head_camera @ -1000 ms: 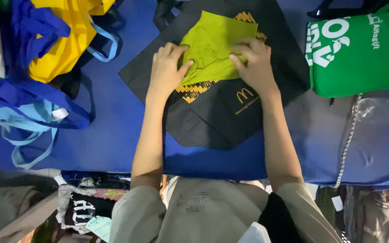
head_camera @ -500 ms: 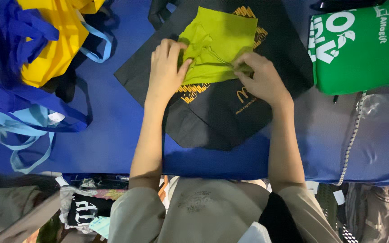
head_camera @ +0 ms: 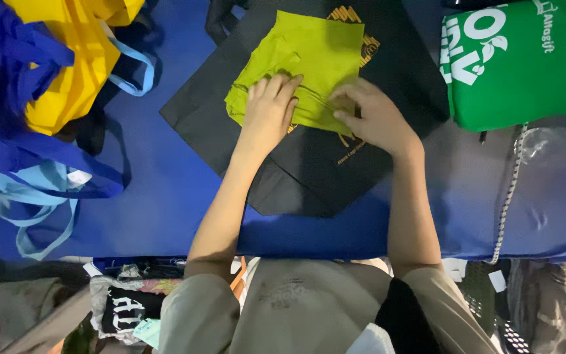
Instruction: The person wipes the surface of a green tote bag with a green cloth, then flips and repositions a black tote bag and repeatedly wipes its printed surface with the cloth, smoothing the fabric with their free hand between passes.
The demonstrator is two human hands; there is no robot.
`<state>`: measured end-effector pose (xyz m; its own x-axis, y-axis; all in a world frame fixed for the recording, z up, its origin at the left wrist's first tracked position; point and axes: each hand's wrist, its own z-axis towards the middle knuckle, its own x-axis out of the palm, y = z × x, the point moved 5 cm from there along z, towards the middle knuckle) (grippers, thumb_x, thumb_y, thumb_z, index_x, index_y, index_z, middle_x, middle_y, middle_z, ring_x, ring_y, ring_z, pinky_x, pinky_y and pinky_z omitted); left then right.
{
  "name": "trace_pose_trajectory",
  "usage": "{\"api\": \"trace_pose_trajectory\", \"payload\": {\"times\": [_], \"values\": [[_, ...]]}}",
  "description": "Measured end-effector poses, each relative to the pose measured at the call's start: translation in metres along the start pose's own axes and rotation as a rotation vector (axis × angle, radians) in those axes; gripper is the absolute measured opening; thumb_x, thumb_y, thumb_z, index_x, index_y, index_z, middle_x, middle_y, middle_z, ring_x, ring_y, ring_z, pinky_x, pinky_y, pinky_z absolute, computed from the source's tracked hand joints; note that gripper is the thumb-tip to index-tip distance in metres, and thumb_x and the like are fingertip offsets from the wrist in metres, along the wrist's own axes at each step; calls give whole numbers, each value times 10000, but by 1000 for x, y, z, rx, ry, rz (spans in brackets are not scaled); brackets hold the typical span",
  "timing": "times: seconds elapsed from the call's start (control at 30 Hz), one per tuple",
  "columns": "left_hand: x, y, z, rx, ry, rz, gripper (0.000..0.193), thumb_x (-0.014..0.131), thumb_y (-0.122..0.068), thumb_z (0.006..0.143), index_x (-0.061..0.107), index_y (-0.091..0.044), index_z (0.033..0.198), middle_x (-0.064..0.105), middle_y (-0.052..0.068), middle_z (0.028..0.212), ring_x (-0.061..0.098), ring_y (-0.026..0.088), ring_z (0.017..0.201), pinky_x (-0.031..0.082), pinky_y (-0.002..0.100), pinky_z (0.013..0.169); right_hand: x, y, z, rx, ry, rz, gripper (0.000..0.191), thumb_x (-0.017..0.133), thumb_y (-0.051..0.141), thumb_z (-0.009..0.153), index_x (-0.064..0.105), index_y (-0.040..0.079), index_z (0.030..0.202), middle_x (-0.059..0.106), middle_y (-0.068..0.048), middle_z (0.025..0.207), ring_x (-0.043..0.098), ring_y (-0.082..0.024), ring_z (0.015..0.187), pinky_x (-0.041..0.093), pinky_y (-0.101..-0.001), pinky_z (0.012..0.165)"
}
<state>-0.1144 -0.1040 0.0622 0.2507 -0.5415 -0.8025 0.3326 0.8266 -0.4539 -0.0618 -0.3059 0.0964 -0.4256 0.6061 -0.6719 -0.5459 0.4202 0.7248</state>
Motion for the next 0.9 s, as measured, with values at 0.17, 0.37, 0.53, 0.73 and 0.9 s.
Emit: {"api": "trace_pose_trajectory", "payload": {"times": [0.17, 0.37, 0.53, 0.73, 0.9], "values": [[-5, 6, -1, -66, 19, -25, 162, 732, -126, 975, 692, -125, 1132, 619, 96, 1082, 564, 310, 1087, 468, 436, 973, 12, -23, -5, 183, 172, -50, 521, 852, 356, 811, 677, 18, 1166, 650, -155, 940, 639, -308, 853, 517, -414, 753], [-23, 2, 1, -46, -28, -226, 137, 668, -104, 1067, 617, -42, 1178, 630, 145, 1283, 567, 354, 1288, 459, 457, 1122, 11, -30, -11, 134, 154, -34, 396, 839, 303, 829, 652, 14, 1025, 666, -129, 925, 648, -281, 901, 525, -399, 785], [-33, 4, -3, -124, 157, -182, 394, 796, -212, 886, 645, -24, 1198, 657, 170, 1184, 577, 390, 1188, 426, 477, 1035, 3, -31, -10, 103, 31, 14, 296, 798, 148, 887, 625, 22, 1091, 642, -122, 992, 647, -236, 928, 531, -367, 817], [-47, 6, -6, -123, 130, 1, 348, 805, -133, 827, 727, -76, 1161, 673, 120, 1063, 594, 343, 1073, 435, 460, 927, 4, -32, -13, 136, -50, 306, 265, 724, -23, 917, 598, 29, 1144, 628, -45, 1050, 641, -179, 1019, 541, -341, 928], [-53, 14, -3, -143, -26, 110, 337, 791, -96, 811, 705, -60, 1135, 659, 111, 1100, 570, 335, 1011, 442, 429, 900, 3, -38, -3, 23, -317, 369, 237, 692, -8, 1014, 542, 35, 1194, 575, -7, 1169, 646, -129, 1059, 581, -287, 906]]}}
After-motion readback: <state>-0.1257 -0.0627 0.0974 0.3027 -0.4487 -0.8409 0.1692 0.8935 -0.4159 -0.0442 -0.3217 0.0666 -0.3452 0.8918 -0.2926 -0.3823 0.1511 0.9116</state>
